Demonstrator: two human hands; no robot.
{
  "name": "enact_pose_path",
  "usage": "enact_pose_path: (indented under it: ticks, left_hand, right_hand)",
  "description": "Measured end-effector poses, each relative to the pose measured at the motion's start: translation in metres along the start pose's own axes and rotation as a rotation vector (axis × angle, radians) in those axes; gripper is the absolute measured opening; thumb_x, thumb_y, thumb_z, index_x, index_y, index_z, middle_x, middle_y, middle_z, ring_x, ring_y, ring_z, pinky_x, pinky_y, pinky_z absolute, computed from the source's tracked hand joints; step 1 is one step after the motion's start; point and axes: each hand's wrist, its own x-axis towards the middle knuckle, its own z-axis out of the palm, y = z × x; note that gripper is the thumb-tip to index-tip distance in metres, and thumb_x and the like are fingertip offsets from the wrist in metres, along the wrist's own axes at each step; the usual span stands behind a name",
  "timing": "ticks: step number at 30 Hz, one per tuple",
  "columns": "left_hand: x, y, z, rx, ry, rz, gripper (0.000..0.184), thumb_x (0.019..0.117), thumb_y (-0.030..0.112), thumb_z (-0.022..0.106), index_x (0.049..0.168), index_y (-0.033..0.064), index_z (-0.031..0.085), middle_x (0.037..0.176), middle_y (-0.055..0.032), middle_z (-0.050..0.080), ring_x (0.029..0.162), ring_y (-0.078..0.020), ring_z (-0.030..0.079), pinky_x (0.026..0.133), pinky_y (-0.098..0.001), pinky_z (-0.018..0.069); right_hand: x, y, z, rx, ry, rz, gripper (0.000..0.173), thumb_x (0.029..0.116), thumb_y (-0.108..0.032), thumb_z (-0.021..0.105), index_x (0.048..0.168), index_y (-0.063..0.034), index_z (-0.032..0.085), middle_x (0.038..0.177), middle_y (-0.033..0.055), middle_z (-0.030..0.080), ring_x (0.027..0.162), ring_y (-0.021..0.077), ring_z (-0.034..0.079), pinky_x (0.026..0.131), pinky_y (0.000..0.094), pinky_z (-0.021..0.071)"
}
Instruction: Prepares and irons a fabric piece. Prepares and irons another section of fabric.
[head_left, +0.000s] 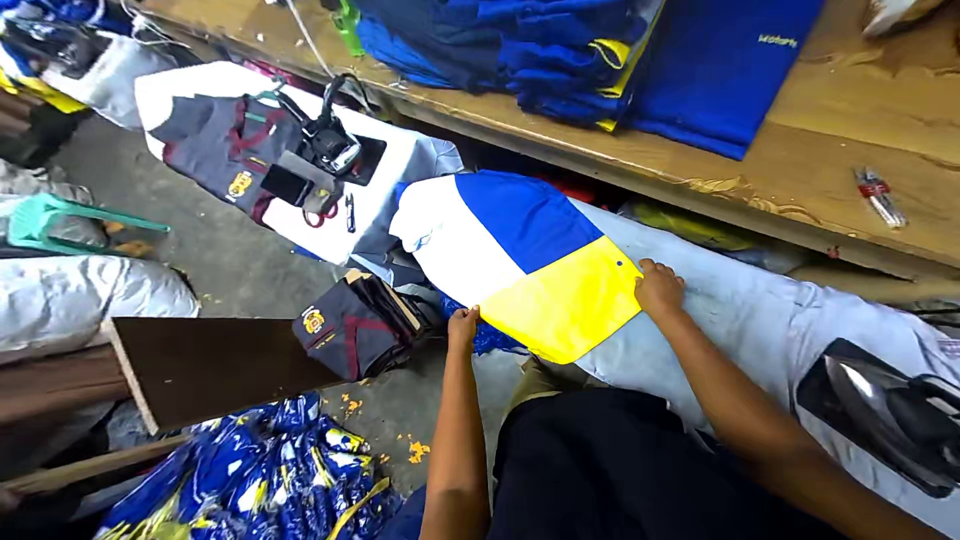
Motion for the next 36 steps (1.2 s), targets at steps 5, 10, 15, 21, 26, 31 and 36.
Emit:
enact_pose_path:
  ticks: [5,10,15,21,26,31,36]
  left_hand:
    - [-0.006,-0.013,-0.032,0.032,0.018,0.008,0.031,0.1079,0.018,0.054,0.116,-0.0111,0.059,0.105,-0.021,0.064,0.091,-0.022,0.061,0.085,-0.0393,0.0512]
    - [-0.009,-0.028,-0.082,0.119,0.051,0.0,0.032,0.1072,0.019,0.055,0.117,-0.0101,0.061,0.107,-0.0219,0.065,0.093,-0.0241,0.062,0.087,-0.0421,0.0515]
    - [0.004,-0.044,-0.129,0.216,0.086,-0.021,0.032,0.1065,0.019,0.057,0.116,-0.011,0.061,0.107,-0.0239,0.066,0.095,-0.0276,0.063,0.09,-0.0458,0.052]
    - [0.03,-0.044,-0.105,0.453,0.146,-0.039,0.042,0.1038,0.019,0.059,0.134,-0.0104,0.055,0.135,-0.0335,0.057,0.128,-0.0434,0.056,0.108,-0.0555,0.0441]
    - [-0.027,-0.013,-0.023,0.612,-0.025,0.413,0.05,0.1005,0.022,0.064,0.138,-0.0101,0.055,0.142,-0.0348,0.052,0.134,-0.0469,0.051,0.113,-0.0547,0.0428]
    - [-0.092,0.01,0.051,0.839,-0.427,0.672,0.045,0.101,0.033,0.063,0.128,-0.0034,0.066,0.132,-0.0264,0.063,0.128,-0.0423,0.058,0.11,-0.0576,0.0431]
    - [-0.1,0.03,0.081,1.099,-0.549,0.464,0.056,0.1062,0.043,0.052,0.136,-0.0048,0.058,0.136,-0.0268,0.06,0.132,-0.0407,0.055,0.109,-0.0555,0.0426]
  right_hand:
    - [-0.031,-0.02,0.006,-0.061,-0.18,-0.001,0.041,0.102,-0.005,0.054,0.142,0.0046,0.051,0.138,0.0312,0.057,0.133,0.0471,0.053,0.11,0.0626,0.0386]
    - [-0.08,-0.041,0.03,-0.119,-0.392,-0.103,0.039,0.104,-0.006,0.048,0.142,0.0039,0.051,0.138,0.0295,0.058,0.131,0.0453,0.056,0.106,0.0592,0.0444]
    - [-0.108,-0.048,0.056,-0.135,-0.496,-0.27,0.041,0.1049,-0.007,0.047,0.145,-0.002,0.053,0.142,0.0261,0.057,0.132,0.0442,0.056,0.106,0.0586,0.0457]
    - [-0.109,-0.053,0.06,-0.225,-0.798,-0.456,0.035,0.1074,-0.017,0.05,0.136,-0.0006,0.062,0.133,0.0284,0.063,0.126,0.0471,0.059,0.101,0.0656,0.0442]
    - [-0.087,-0.063,0.033,0.029,-0.685,-0.46,0.034,0.1083,-0.016,0.048,0.13,0.0048,0.064,0.122,0.0284,0.068,0.118,0.0438,0.064,0.104,0.0606,0.0457]
    - [-0.022,-0.095,0.017,0.242,-0.298,-0.432,0.029,0.1076,-0.012,0.051,0.123,0.0051,0.068,0.111,0.0258,0.07,0.104,0.0395,0.068,0.096,0.0568,0.0512]
    - [0.066,-0.161,0.026,0.252,-0.011,-0.556,0.03,0.1059,-0.011,0.05,0.123,0.0053,0.069,0.122,0.0275,0.066,0.122,0.0428,0.06,0.106,0.0557,0.0462]
